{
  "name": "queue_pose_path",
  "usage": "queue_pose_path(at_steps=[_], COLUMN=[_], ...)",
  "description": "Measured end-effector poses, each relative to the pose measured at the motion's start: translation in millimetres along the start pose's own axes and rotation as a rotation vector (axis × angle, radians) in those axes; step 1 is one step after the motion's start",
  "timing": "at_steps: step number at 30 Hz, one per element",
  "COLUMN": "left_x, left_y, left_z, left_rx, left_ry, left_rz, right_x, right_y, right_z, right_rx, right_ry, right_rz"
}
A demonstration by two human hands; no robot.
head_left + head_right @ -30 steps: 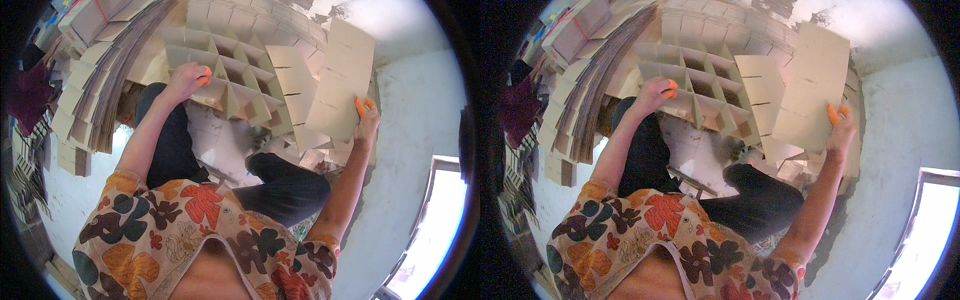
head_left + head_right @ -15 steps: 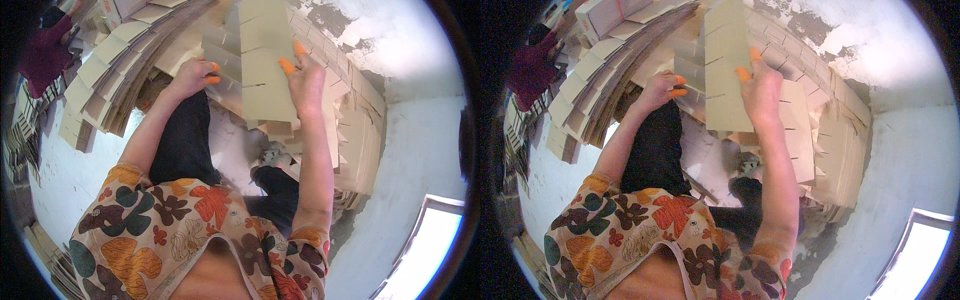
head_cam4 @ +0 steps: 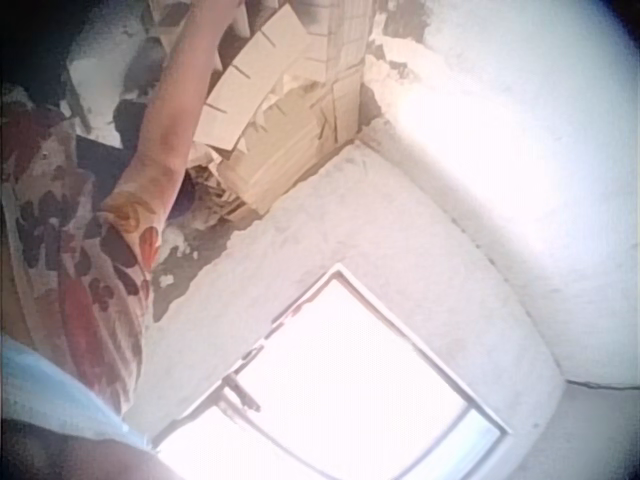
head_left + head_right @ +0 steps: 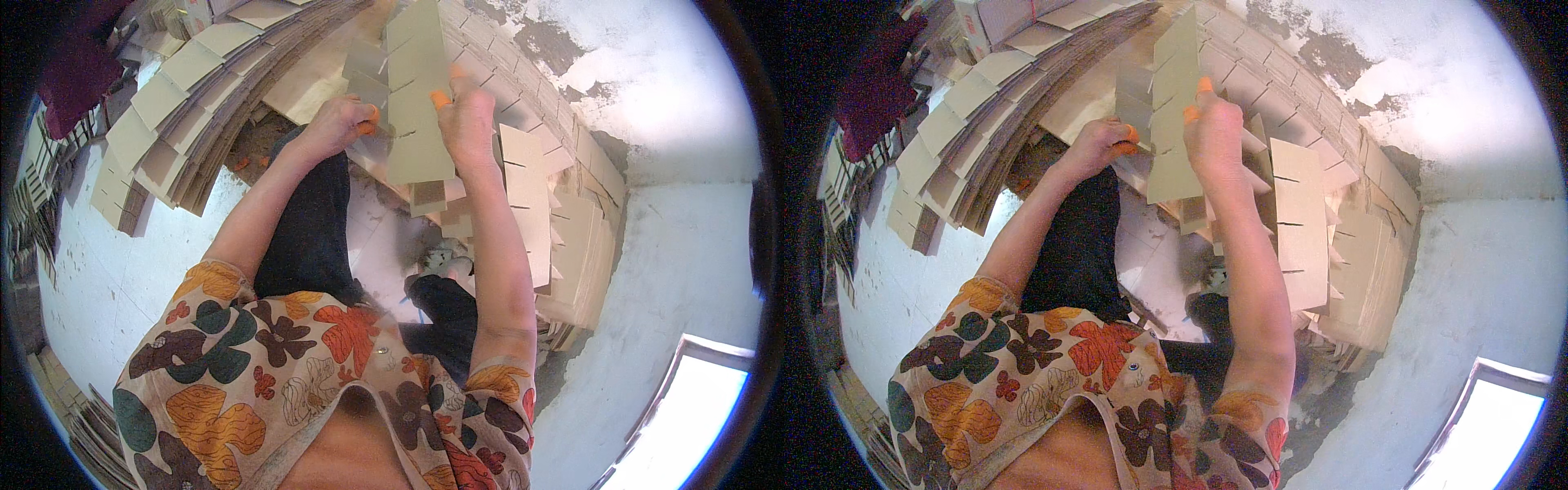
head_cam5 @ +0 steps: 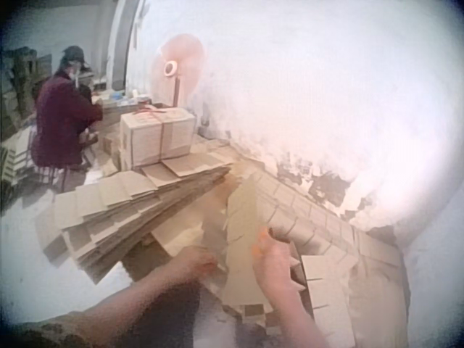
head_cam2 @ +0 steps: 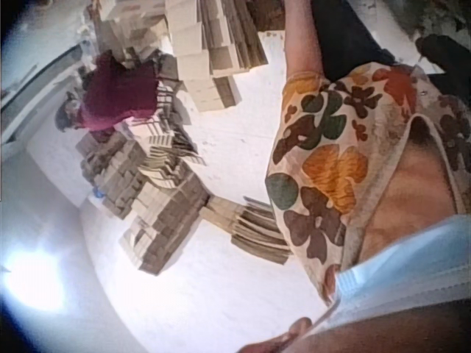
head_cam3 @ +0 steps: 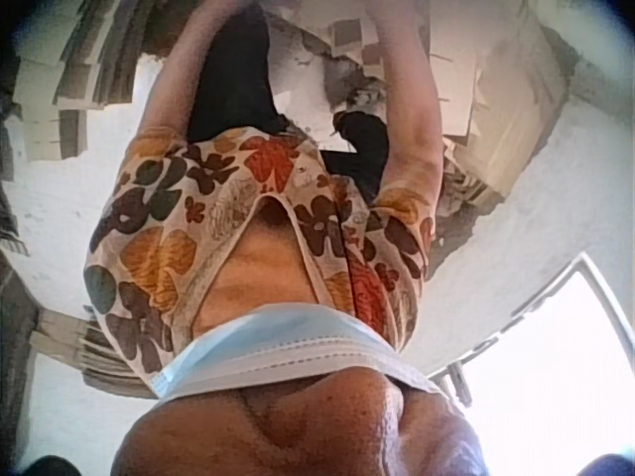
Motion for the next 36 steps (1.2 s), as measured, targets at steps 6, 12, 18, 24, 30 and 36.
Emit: queue_pose_path(at_steps=[6,12,18,24,30,36], left_x=[-2,-3,-5,-7,-10,-10], left_y=[-3,-4,1,3,0,0], left_z=[8,8,0,1,6,8], left_rx=[-0.004,-0.008,-0.002,0.009,0.035,0.019], left_ry=[0.030,0.004,-0.025,-0.022,-0.034,-0.069], left_rz=[0.018,0.037,0.019,0.018,0.005,-0.008], right_x=[-4,-2,-2,-2,-16,5], right_y=[19,37,38,43,55,82], right_z=[-2,-4,-11,-11,-14,-1], right_rx=[0.037,0.056,0.023,0.021,0.078,0.239], right_ry=[-0.051,-0.086,-0.061,-0.156,-0.204,-0.047], right_rz=[-0.103,-0.123,-0.171,-0.115,-0.251,-0.488])
Point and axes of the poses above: each hand's wrist, its own x-axis away from the middle knuckle, its own y-axis out of the palm, z = x × y, the point moved 9 cm from there along -x, towards the middle knuckle, and after that the axes turned 13 degrees about -y, right-handed, at the moved point
